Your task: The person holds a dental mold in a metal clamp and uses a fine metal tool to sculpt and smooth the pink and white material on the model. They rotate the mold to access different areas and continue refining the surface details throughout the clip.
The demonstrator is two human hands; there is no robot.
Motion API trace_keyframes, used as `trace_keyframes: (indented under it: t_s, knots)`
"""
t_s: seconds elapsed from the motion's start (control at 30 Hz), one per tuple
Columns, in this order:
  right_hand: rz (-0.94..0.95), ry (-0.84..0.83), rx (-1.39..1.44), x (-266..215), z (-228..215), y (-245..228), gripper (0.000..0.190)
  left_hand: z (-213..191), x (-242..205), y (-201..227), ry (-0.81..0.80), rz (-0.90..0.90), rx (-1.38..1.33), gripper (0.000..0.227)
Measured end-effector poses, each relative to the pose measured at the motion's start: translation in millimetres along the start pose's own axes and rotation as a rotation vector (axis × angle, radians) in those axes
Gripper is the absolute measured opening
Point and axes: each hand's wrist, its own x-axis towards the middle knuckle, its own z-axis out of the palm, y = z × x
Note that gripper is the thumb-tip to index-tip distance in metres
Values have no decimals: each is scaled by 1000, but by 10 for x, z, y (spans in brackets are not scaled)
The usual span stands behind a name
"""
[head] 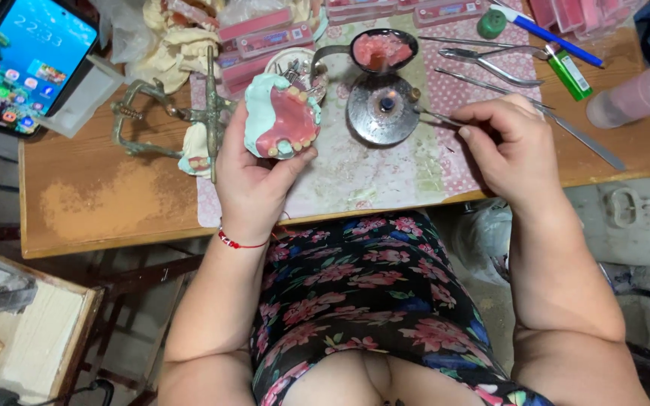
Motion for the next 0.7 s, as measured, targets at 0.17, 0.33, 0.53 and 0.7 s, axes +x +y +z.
trace_keyframes:
  t_s: [0.17, 0.33, 0.53, 0.7]
  knots:
    - [-125, -8, -55, 51, 2, -94, 14, -323, -97, 112, 53, 66, 38, 84]
    - [-285, 135, -121, -43, 31, -206, 10, -662, -207, 239, 153, 47, 81, 77]
    - [-585, 72, 37, -20, 371, -888, 11, -853, -383, 183, 215, -62, 101, 77]
    - [-387, -357, -48, 150, 894, -1356, 73, -906, -431, 194, 186, -70, 102, 77]
